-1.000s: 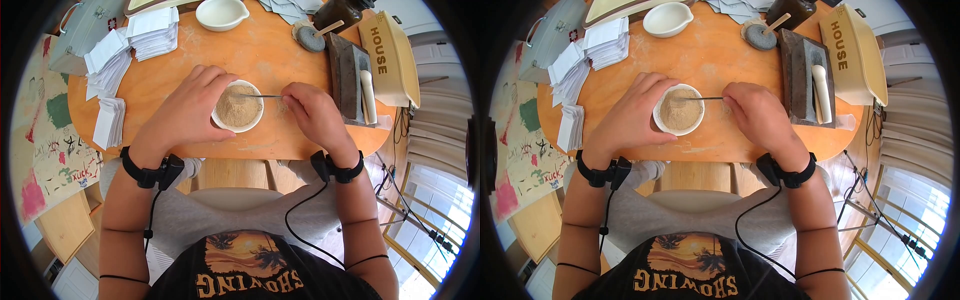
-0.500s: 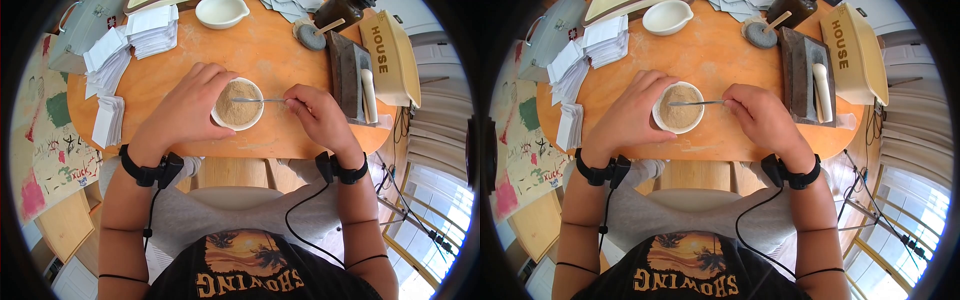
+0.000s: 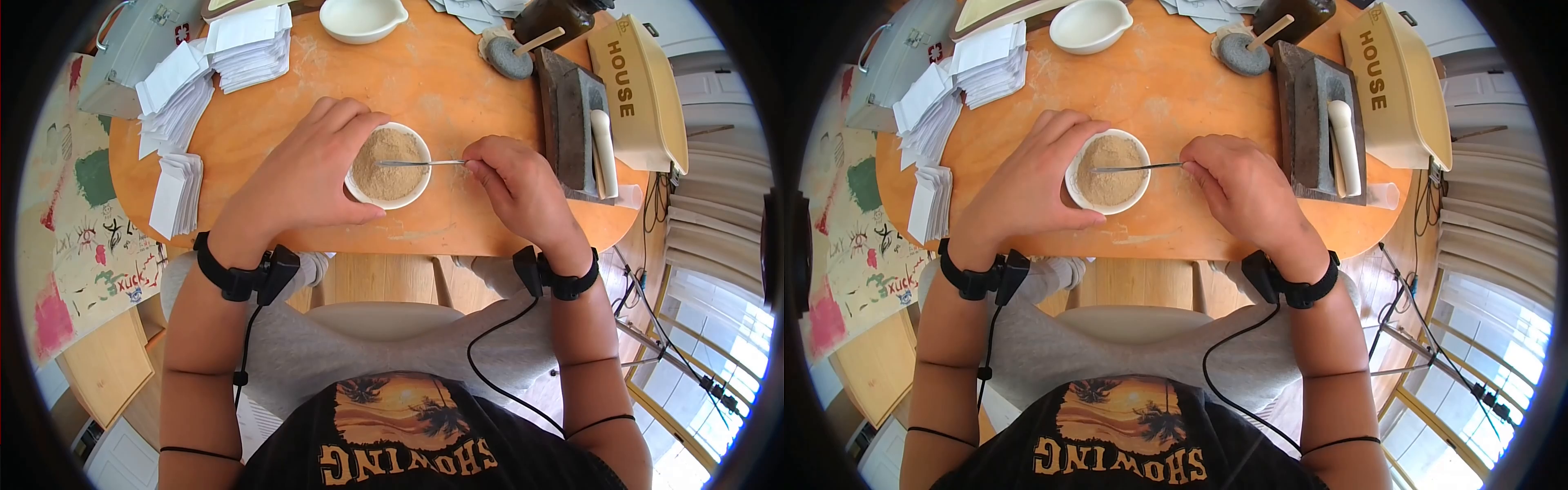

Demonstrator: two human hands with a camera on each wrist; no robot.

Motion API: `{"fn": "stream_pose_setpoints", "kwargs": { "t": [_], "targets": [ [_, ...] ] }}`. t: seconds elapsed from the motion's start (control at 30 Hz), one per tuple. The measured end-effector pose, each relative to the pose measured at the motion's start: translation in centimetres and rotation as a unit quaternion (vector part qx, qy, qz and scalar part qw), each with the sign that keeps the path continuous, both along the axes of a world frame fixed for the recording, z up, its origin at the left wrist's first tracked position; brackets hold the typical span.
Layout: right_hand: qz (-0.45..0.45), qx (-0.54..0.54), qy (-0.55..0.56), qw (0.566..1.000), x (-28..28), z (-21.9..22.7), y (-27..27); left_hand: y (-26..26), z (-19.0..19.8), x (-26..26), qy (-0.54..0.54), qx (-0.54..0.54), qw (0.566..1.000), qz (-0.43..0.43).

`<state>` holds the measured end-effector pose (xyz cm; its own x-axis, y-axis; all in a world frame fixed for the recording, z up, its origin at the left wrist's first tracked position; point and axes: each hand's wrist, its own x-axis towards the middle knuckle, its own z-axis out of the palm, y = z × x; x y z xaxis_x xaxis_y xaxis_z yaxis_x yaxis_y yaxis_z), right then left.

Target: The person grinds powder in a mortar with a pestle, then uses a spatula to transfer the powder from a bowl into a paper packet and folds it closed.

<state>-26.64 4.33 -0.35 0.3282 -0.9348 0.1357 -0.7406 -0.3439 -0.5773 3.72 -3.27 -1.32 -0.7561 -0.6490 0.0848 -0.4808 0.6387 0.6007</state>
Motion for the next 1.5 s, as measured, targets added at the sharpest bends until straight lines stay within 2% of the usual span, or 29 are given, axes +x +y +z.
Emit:
{"fn": "stream_pose_setpoints", "kwargs": {
  "t": [0.33, 0.63, 1.37, 1.5],
  "targets": [
    [0.007, -0.006, 0.020, 1.000, 0.01, 0.07, 0.22, -0.05, -0.27, -0.16, 0.023, -0.040, 0.999, 0.002],
    [0.019, -0.026, 0.020, 0.999, -0.11, 0.17, 0.49, 0.00, 0.00, -0.17, 0.004, 0.000, 1.000, 0.005],
    [0.035, -0.050, 0.027, 0.998, 0.16, -0.43, 0.78, 0.00, -0.11, -0.21, -0.001, -0.006, 1.000, 0.006],
    [0.020, -0.057, 0.023, 0.998, 0.17, -0.18, 0.84, 0.08, -0.49, -0.49, 0.012, -0.053, 0.998, 0.023]
  ]
}}
